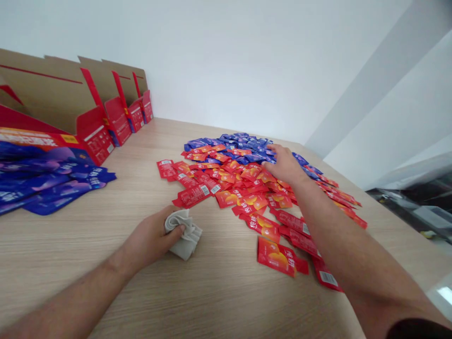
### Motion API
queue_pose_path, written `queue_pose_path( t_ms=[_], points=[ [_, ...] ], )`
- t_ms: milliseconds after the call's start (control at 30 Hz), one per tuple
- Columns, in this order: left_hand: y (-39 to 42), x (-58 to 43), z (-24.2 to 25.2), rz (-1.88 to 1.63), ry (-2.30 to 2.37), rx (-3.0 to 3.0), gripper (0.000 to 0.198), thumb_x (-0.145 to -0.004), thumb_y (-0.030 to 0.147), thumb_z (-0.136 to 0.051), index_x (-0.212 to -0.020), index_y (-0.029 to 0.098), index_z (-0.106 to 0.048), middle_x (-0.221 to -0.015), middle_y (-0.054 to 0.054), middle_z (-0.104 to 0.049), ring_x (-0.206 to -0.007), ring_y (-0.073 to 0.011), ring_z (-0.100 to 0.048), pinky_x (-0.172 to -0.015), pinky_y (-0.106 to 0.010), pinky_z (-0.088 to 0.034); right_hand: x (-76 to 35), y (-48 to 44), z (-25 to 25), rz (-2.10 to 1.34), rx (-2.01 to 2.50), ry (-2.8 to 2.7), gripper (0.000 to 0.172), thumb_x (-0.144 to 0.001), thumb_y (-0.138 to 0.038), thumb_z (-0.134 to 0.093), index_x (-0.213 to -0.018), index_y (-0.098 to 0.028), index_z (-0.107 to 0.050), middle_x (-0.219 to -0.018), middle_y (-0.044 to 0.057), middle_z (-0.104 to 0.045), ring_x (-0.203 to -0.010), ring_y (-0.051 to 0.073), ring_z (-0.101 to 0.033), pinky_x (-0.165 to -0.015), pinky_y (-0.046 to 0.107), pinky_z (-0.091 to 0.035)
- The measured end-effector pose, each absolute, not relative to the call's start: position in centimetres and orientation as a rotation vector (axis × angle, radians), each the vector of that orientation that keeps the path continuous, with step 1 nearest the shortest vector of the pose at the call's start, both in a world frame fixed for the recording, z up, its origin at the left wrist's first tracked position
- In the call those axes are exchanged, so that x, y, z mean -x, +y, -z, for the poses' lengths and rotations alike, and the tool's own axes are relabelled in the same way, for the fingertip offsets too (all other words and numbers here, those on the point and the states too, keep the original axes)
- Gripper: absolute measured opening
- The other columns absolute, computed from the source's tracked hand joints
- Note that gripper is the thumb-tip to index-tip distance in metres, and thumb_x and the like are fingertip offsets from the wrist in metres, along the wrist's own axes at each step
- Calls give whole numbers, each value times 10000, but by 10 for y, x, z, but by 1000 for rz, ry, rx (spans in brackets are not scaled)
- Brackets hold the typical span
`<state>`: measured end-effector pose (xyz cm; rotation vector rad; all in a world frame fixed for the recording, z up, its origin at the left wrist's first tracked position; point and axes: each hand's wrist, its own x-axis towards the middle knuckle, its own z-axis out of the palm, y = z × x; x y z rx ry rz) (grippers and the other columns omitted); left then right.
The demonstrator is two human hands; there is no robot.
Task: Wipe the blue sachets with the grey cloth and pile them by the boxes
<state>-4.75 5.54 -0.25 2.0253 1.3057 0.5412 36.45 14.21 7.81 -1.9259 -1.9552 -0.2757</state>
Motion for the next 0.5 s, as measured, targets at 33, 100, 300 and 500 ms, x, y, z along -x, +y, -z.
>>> queue_pose_path(
  t_ms=[33,100,300,500],
  points=[
    [56,48,3,-538,1306,-2025,318,-913,449,-521,-1073,206,-649,-1026,-53,-758,-942,-251,-709,-851,-354,-522,-382,161,-78,277,1976,-1965,746,-835,-338,-689,-1523,-172,-454,-1508,171,-542,-1427,348,-475,-1188,511,-415],
    [56,48,4,-535,1310,-2029,321,-911,447,-521,-1079,210,-655,-1030,-51,-754,-937,-251,-709,-843,-353,-522,-410,193,-74,268,2091,-1989,907,-738,-324,-781,-1559,-185,-421,-1551,187,-503,-1470,390,-423,-1215,544,-371],
    [56,49,6,-494,1322,-2006,330,-927,467,-509,-1084,216,-655,-1038,-49,-745,-938,-246,-704,-828,-350,-522,-449,257,-50,200,2313,-2113,1209,-561,-503,-927,-1607,-263,-368,-1642,191,-394,-1532,453,-321,-1237,601,-294],
    [56,49,7,-451,1316,-1990,309,-950,488,-478,-970,222,-632,-972,-46,-732,-891,-237,-693,-798,-351,-526,-465,299,-43,83,2356,-2215,1133,-671,-570,-843,-1633,-266,-328,-1638,139,-434,-1505,377,-402,-1212,486,-369]
  ],
)
